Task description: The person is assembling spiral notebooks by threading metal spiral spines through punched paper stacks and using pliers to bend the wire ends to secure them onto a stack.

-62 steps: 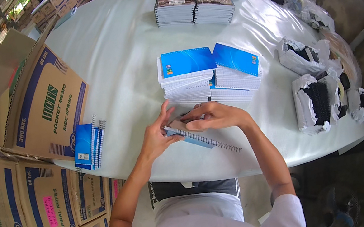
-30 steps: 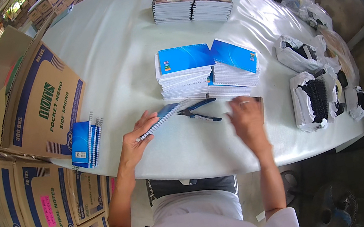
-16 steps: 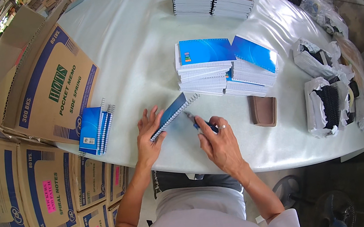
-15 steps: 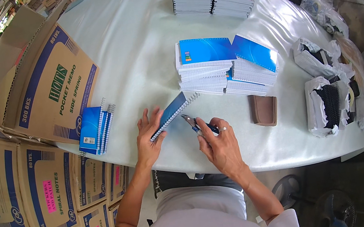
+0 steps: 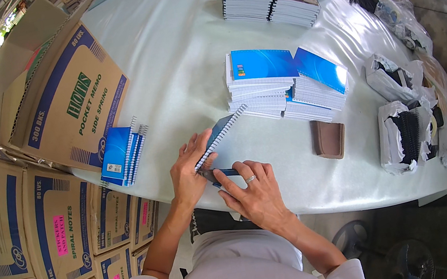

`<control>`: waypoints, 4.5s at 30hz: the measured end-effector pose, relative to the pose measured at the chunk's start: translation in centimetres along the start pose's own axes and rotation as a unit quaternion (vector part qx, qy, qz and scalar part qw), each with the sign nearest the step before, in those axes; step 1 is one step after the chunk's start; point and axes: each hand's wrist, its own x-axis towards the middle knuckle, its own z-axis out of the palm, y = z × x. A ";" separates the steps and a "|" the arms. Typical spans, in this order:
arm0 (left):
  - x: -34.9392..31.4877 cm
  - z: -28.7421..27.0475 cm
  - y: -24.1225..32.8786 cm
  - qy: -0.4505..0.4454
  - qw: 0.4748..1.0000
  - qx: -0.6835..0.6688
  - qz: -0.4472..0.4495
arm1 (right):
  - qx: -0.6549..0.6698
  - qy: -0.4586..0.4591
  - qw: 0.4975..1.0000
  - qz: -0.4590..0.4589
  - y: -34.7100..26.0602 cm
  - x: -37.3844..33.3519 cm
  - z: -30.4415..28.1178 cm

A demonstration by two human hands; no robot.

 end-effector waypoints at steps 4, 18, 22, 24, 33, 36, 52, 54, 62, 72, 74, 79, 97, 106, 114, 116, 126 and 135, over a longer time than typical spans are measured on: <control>0.3 -0.5 0.4 0.020 0.993 0.110 0.038 | 0.020 -0.038 0.999 0.012 -0.1 -0.1 -0.3; -1.3 -14.6 -9.0 0.076 0.941 0.329 0.002 | -0.031 -0.074 0.983 0.167 8.6 -0.5 -1.0; -1.6 -17.1 -9.1 0.068 0.978 0.172 0.096 | 0.007 -0.025 0.997 0.069 6.9 1.5 -0.1; -1.8 -16.0 -9.8 0.043 0.985 -0.102 0.135 | 0.410 -0.048 0.900 0.135 3.0 5.3 2.4; -0.9 -21.1 -9.3 0.150 0.958 -0.229 -0.086 | 0.409 0.110 0.904 -0.051 -5.1 15.4 12.9; -2.2 -21.5 -9.5 0.025 0.990 -0.055 -0.129 | 0.313 -0.017 0.948 -0.061 -8.1 14.6 16.4; 0.7 -12.5 -3.2 -0.010 0.966 0.251 0.059 | 0.011 -0.263 0.965 -0.011 13.2 19.2 -4.6; 1.5 -10.6 -2.6 -0.019 0.970 0.226 0.085 | 0.032 -0.274 0.961 -0.026 13.3 19.5 -4.7; 3.8 -7.2 -0.6 -0.049 0.979 0.156 0.120 | 0.083 -0.309 0.947 -0.027 14.5 20.3 -4.8; 3.9 -5.6 0.0 -0.072 0.985 0.114 0.112 | 0.077 -0.306 0.946 -0.079 15.3 20.5 -4.8; 4.0 -5.4 -0.2 -0.074 0.987 0.090 0.110 | 0.096 -0.318 0.941 -0.065 15.3 20.6 -5.0; 4.6 -4.2 -0.6 -0.080 0.990 0.036 0.109 | 0.122 -0.318 0.937 -0.081 15.5 20.6 -4.8; 4.6 -2.7 -0.7 -0.096 0.988 0.026 0.117 | 0.109 -0.324 0.939 -0.039 14.8 20.4 -5.0; 4.3 -2.9 -0.8 -0.097 0.989 0.018 0.112 | 0.107 -0.331 0.936 -0.048 15.4 20.8 -5.0; 4.5 -2.4 -1.0 -0.103 0.988 -0.015 0.110 | 0.119 -0.324 0.937 -0.056 16.1 20.5 -4.8; 4.6 -2.3 -0.9 -0.104 0.988 -0.023 0.110 | 0.126 -0.321 0.937 -0.055 16.1 20.4 -4.8; 4.7 -2.0 -1.3 -0.097 0.988 -0.032 0.117 | 0.118 -0.333 0.934 -0.055 15.1 20.6 -4.9; 4.5 -2.1 -1.1 -0.094 0.989 -0.055 0.099 | 0.100 -0.341 0.932 -0.072 15.6 20.8 -4.7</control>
